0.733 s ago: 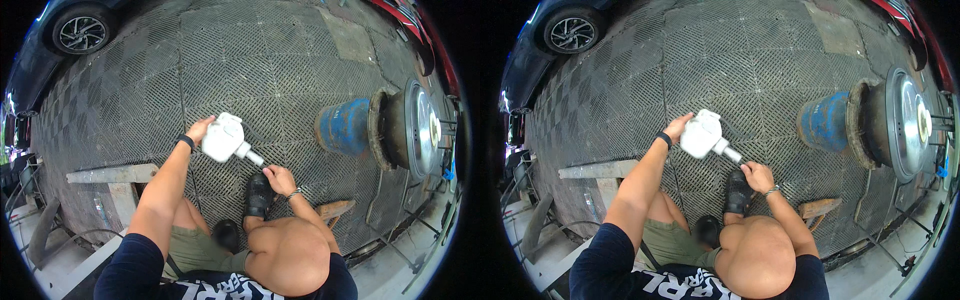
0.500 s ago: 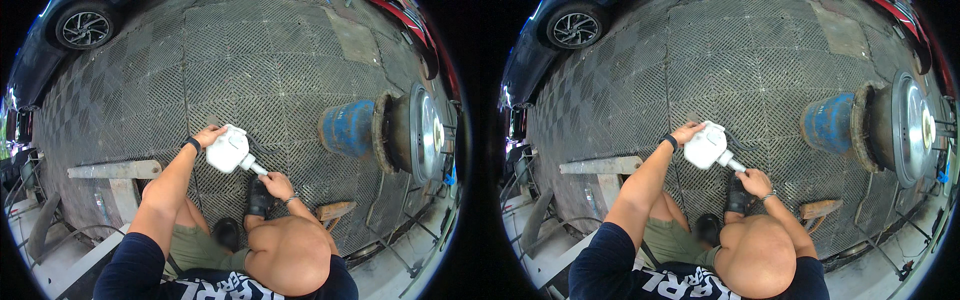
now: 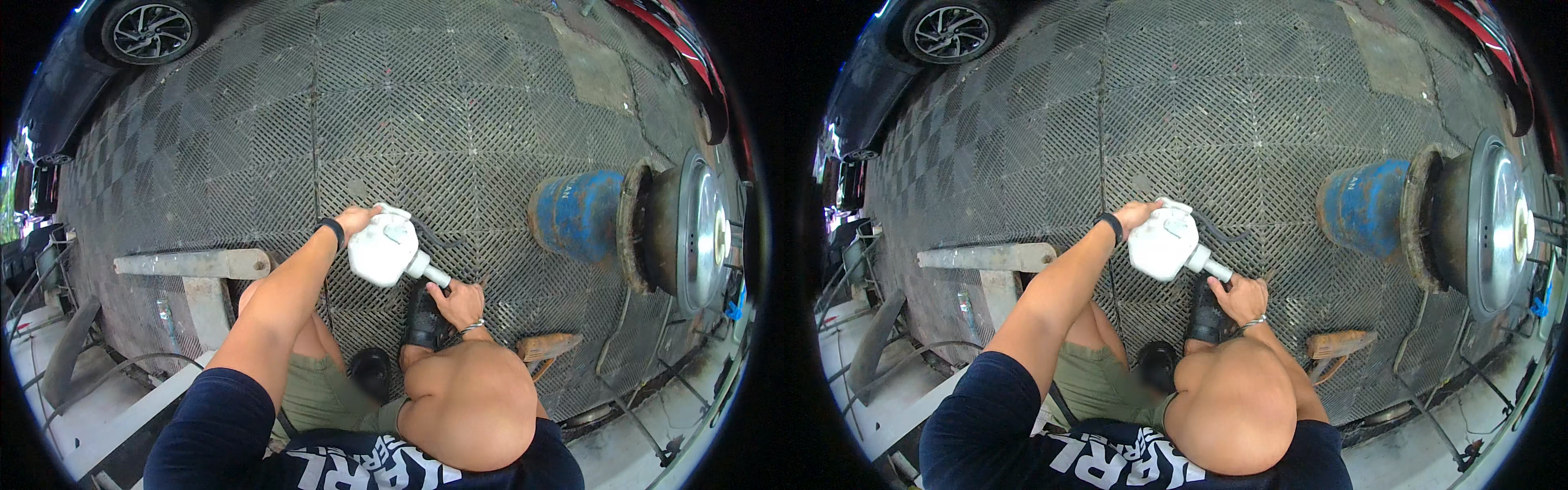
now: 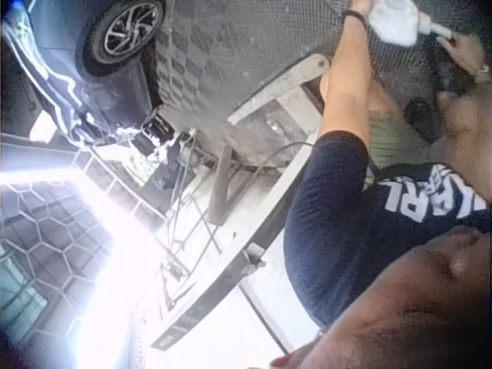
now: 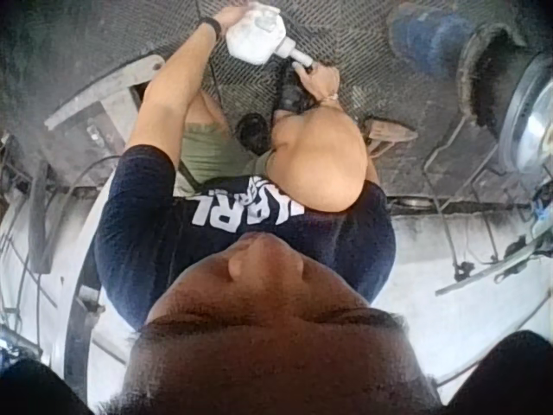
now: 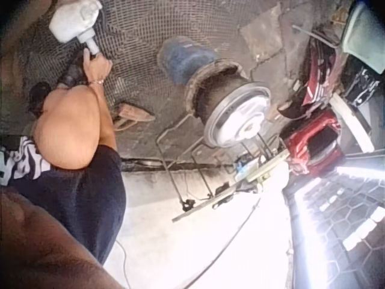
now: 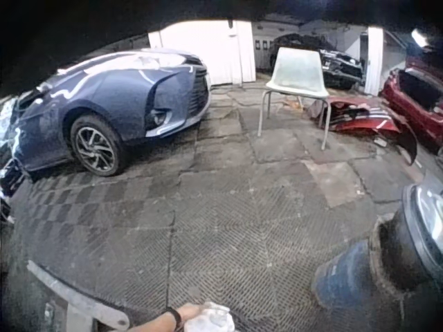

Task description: The person sits on the floor and uses a heat gun to apply heat to a white plastic object. They rotate the object to heat different sides and inspect it by turning it over in their hands.

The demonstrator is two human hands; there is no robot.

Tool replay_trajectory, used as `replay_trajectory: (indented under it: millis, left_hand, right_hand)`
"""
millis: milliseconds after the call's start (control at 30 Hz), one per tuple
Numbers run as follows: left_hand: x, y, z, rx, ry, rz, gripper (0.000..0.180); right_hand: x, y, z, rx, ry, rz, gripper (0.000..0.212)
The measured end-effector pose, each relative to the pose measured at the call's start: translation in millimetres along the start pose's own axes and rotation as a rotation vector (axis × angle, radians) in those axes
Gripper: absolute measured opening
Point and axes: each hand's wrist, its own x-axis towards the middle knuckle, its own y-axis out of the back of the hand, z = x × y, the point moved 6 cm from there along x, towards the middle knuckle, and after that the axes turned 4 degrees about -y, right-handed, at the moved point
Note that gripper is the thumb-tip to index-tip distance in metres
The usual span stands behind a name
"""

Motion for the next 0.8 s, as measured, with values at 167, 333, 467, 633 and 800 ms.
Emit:
replay_trajectory:
  millis: [167,333,467,633,800]
  left_hand:
    - [-10,-7,-39,-0.141,0.111,-0.089,0.044]
    - [-15,3,-42,-0.058,0.190,-0.213,0.033]
    - [-5,36,-84,-0.271,0.150,-0.150,0.028]
    - [-49,-1,-53,-0.551,0.085,-0.048,0.051]
    - [-86,-33,-64,-0.306,-0.418,0.219,0.067]
  right_hand:
    - [-25,-5,14,-0.004,-0.070,-0.089,0.058]
    - [-33,-24,26,-0.080,-0.110,-0.048,0.058]
    - [-30,-20,5,-0.002,-0.037,-0.189,0.060]
    - [-33,-7,14,-0.018,-0.101,-0.388,0.060]
    - [-37,-6,29,0.106,-0.108,-0.470,0.050]
